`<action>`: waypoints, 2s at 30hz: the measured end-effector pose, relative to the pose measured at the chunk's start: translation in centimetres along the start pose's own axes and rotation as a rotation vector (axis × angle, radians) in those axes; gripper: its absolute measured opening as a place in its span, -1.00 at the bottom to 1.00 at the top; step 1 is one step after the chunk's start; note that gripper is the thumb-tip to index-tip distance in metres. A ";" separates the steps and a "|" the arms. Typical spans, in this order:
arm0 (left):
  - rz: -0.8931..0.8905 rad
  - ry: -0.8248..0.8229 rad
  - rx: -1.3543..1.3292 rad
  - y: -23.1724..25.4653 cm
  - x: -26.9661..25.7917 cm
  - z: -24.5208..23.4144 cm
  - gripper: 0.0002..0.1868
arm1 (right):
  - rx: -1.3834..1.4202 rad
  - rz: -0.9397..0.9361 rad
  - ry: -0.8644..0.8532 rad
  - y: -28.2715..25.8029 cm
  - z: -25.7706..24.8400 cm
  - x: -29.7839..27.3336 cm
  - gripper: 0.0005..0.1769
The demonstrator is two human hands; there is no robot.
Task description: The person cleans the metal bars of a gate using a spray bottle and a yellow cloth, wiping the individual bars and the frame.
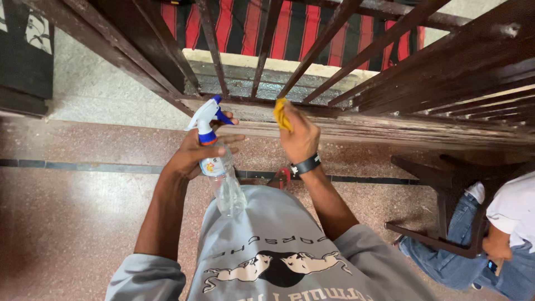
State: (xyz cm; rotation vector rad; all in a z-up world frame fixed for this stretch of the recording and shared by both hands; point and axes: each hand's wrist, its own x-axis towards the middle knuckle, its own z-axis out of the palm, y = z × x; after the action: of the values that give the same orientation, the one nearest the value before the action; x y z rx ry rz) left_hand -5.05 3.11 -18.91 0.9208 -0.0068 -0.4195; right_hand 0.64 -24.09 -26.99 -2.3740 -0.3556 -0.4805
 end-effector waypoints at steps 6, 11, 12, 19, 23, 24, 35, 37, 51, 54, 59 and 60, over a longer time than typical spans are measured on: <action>0.046 -0.100 0.020 -1.0 1.1 -1.5 -0.14 | -0.098 -0.135 -0.005 -3.2 3.6 2.3 -0.23; -0.116 0.037 0.408 -1.7 1.4 -3.6 -0.28 | -0.208 -0.174 0.060 -5.1 4.2 3.0 -0.14; -0.031 -0.015 0.551 -1.8 1.0 -3.9 -0.33 | -0.205 -0.032 -0.128 -5.3 3.4 2.8 -0.16; -0.063 0.063 0.663 -1.7 -0.3 -5.7 -0.39 | -0.283 -0.129 -0.066 -4.5 4.1 2.5 -0.16; -0.223 0.075 0.489 -1.6 -0.3 -6.0 -0.34 | -0.272 -0.104 -0.060 -4.2 5.1 3.6 -0.21; -0.114 0.030 0.561 -1.6 -0.2 -6.0 -0.34 | -0.305 -0.058 -0.123 -4.7 4.4 3.1 -0.19; 0.018 -0.009 0.835 -2.1 -0.2 -6.2 -0.36 | -0.328 0.030 -0.172 -5.2 4.6 3.5 -0.28; 0.042 -0.028 0.768 -2.1 0.1 -6.2 -0.36 | -0.300 0.026 -0.188 -5.2 4.4 3.2 -0.24; 0.149 -0.045 0.885 -0.6 -1.3 -8.6 -0.25 | 0.056 -0.068 0.022 -13.2 5.9 3.0 -0.25; 0.145 -0.047 0.917 -0.4 -1.6 -10.0 -0.19 | 0.083 -0.070 0.112 -12.2 7.1 2.3 -0.38; 0.091 -0.054 0.931 -0.7 -2.1 -12.1 -0.12 | -0.049 -0.076 0.131 -12.0 8.7 2.3 -0.41; 0.079 -0.060 0.940 -0.7 -2.2 -12.3 -0.12 | -0.037 -0.073 0.085 -12.4 8.7 1.8 -0.37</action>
State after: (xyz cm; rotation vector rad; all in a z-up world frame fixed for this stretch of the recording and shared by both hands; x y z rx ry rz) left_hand -5.05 12.98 -26.57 1.8244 -0.3170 -0.3654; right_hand -0.33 -8.97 -25.21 -2.3738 -0.3990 -0.6243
